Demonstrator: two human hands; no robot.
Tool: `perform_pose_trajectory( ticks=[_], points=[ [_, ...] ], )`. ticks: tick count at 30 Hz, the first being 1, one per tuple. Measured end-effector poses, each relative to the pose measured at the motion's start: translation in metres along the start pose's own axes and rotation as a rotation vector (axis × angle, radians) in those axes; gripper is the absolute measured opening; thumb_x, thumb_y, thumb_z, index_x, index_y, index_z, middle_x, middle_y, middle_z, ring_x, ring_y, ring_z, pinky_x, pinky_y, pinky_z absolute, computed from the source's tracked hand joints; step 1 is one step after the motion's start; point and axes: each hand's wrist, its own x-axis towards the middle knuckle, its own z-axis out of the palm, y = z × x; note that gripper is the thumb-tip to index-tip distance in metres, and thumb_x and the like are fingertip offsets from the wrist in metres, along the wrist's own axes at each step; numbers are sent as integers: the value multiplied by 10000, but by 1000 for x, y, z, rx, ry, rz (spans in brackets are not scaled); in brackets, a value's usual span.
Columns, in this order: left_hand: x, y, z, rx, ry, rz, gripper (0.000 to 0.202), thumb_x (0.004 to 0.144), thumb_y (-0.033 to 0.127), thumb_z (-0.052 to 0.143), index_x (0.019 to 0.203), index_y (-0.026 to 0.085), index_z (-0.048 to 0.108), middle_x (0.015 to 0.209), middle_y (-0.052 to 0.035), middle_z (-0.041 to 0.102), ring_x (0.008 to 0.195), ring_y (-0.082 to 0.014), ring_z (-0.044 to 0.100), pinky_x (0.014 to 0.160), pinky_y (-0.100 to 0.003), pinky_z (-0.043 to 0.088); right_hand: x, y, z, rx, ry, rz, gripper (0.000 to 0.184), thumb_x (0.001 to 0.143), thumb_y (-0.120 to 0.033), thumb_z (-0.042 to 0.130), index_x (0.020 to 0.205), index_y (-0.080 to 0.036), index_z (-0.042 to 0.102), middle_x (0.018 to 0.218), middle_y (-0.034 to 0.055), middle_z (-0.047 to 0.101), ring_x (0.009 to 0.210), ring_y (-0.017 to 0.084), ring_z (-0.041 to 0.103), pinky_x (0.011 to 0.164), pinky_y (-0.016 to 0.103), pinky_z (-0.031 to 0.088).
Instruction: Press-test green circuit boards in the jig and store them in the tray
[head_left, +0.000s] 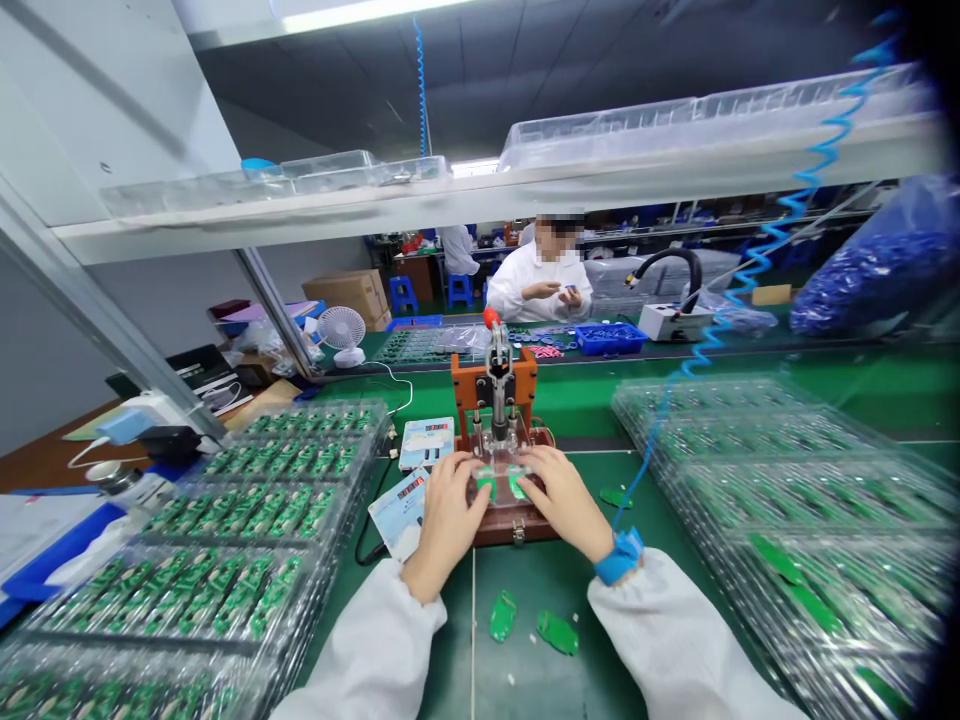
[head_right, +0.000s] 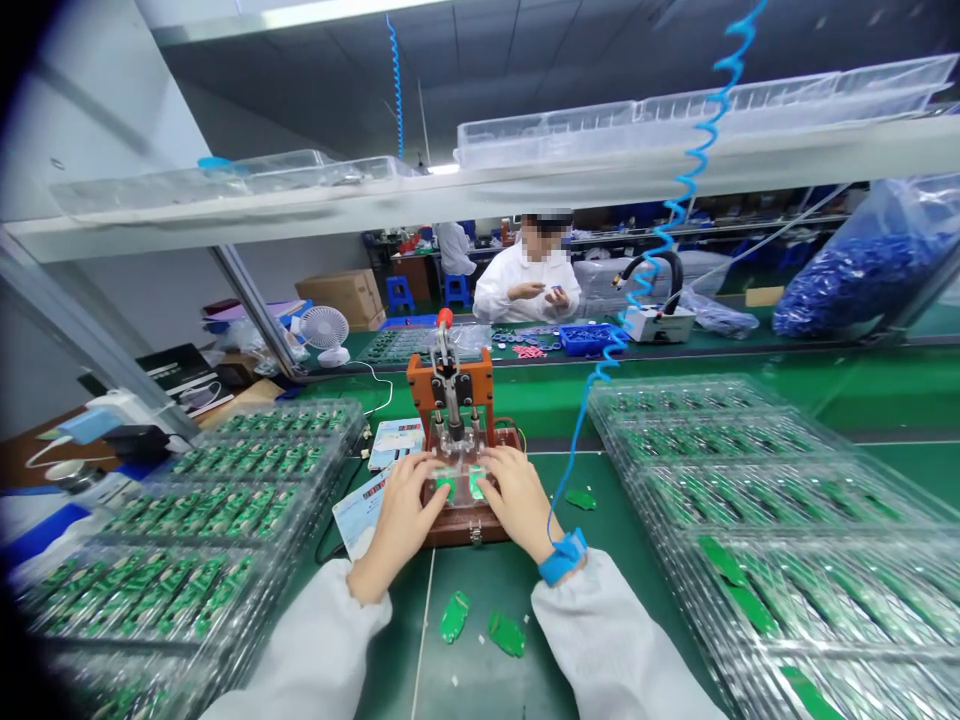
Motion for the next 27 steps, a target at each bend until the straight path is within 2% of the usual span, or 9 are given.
perform_pose_trajectory(
  ticks=[5,9,11,14,18,20,23,24,27],
  points=[
    [-19,1,-4,-186,76,-109,197,934,339,579,1039,204,677,961,-67,694,945,-258,625,901,-442,473,-18,-13,-19,482,-36,303,216,887,-384,592,997,-198,596,913,40,649,859,203,630,797,347,522],
    [-41,8,6,-345,-14,-177,279,860,448,690,989,201,688,842,-47,705,857,-253,666,810,-384,531,-48,-32,-25,707,-109,375,235,859,-386,643,990,-192,626,853,14,637,795,166,606,730,288,490],
    [-47,19,8,-407,-81,-147,269,847,460,708,901,197,694,826,-43,707,804,-237,678,752,-347,551,-61,-43,-30,716,-119,397,202,854,-350,649,980,-193,635,850,9,645,785,161,606,712,277,477],
    [-51,36,2,-438,-180,27,230,897,430,667,820,219,713,837,-30,710,798,-212,676,737,-309,550,-82,-61,-50,650,-89,443,118,847,-283,639,931,-201,631,836,-2,657,799,162,617,716,268,465],
    [-51,45,-7,-456,-237,222,164,968,335,584,931,266,728,950,-16,709,916,-183,667,813,-267,535,-103,-71,-110,403,-111,475,93,887,-287,595,936,-223,641,857,-8,676,804,162,624,703,270,452],
    [-52,43,-4,-455,-232,224,165,979,314,567,943,266,721,966,-17,702,923,-173,664,812,-251,531,-103,-56,-149,222,-72,472,146,914,-340,565,981,-230,633,893,3,684,824,172,629,718,288,460],
    [-55,36,7,-444,-253,203,190,992,314,549,917,253,713,945,-24,699,904,-174,664,806,-250,533,-91,-5,-199,-24,80,465,253,890,-438,554,1005,-218,604,910,35,690,837,203,631,734,329,477],
    [-56,35,11,-440,-267,203,200,995,317,544,911,249,712,941,-28,699,901,-178,664,804,-254,535,-86,15,-212,-86,108,480,279,872,-459,549,998,-214,596,879,38,687,812,209,629,728,341,477],
    [-59,32,15,-431,-297,225,214,997,323,536,901,242,709,927,-36,698,884,-183,665,783,-256,543,-76,65,-230,-195,37,569,310,824,-457,535,977,-193,589,732,13,656,686,194,600,669,331,462]
  ],
)
